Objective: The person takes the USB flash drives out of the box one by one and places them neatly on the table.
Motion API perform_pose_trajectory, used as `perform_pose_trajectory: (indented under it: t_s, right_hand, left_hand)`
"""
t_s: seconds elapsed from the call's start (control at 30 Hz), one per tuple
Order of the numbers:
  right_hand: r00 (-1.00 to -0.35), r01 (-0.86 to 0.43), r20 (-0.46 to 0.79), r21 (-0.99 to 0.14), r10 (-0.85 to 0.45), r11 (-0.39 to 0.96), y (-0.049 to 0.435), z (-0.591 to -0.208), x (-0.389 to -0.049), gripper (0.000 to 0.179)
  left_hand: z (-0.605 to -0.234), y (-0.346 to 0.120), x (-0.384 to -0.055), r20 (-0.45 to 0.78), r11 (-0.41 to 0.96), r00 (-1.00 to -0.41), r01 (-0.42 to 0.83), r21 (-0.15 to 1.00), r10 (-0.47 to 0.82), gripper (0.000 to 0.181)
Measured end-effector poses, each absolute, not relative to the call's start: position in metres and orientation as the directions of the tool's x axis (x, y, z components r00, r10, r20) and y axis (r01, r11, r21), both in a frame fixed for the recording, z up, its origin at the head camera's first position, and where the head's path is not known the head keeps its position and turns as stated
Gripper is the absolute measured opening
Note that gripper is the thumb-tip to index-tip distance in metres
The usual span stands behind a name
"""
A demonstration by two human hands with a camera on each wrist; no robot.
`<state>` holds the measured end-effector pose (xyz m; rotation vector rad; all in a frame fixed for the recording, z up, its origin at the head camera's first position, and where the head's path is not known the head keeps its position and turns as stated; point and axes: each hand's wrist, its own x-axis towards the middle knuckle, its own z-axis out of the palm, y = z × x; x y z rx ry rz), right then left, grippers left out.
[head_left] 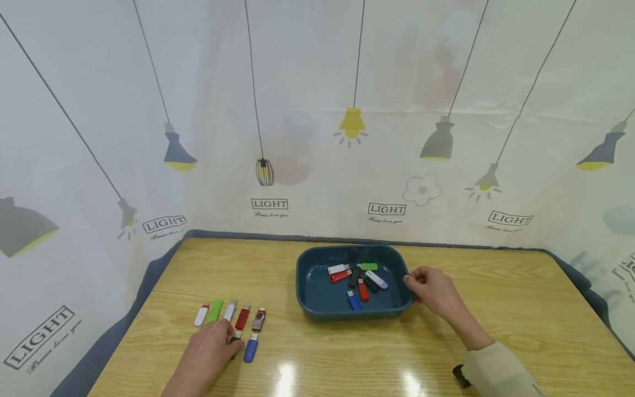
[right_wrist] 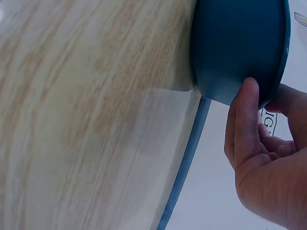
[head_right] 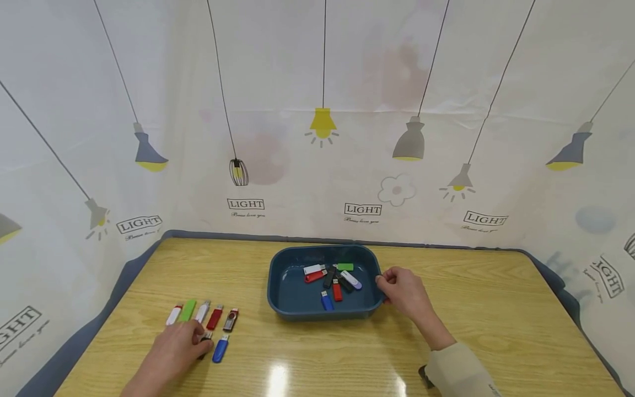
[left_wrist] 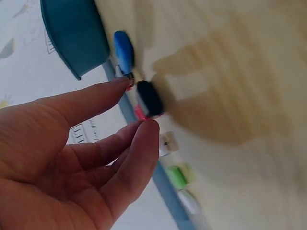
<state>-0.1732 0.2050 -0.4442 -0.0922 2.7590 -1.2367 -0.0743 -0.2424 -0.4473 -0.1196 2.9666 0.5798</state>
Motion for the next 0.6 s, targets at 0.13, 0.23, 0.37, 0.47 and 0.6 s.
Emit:
perform_pose_trajectory:
  t_s: [0.13, 0.23, 0.37, 0.47, 0.6]
  right_hand:
    - [-0.992, -0.008, -0.080, -0.744, -0.101, 0.668, 0.205, -0.444, -0.173, 0.024]
    - [-0.992, -0.006, -0.081, -0.745, -0.100, 0.667, 0.205, -0.444, -0.173, 0.023]
    - [-0.992, -0.004, -0.083, -0.748, -0.100, 0.664, 0.205, -0.445, -0.173, 0.024]
    - [-0.992, -0.002, -0.083, -0.750, -0.097, 0.662, 0.205, -0.446, -0.174, 0.024]
    - [-0.992, 0.003, -0.086, -0.749, -0.092, 0.662, 0.205, -0.445, -0.174, 0.025]
  left_hand:
    - [-0.436, -0.235, -0.077, -0.070, 0.934, -0.997, -0.056, 0.354, -0.033, 0.022]
    - [-0.426, -0.221, -0.080, 0.020, 0.931, -0.999, 0.039, 0.364, 0.034, 0.019]
    - [-0.412, -0.197, -0.083, 0.098, 0.899, -0.989, 0.138, 0.416, 0.107, 0.016]
    - [-0.404, -0.177, -0.089, 0.123, 0.868, -0.982, 0.186, 0.460, 0.146, 0.015]
    - [-0.394, -0.148, -0.105, 0.113, 0.839, -0.969, 0.246, 0.486, 0.218, 0.016]
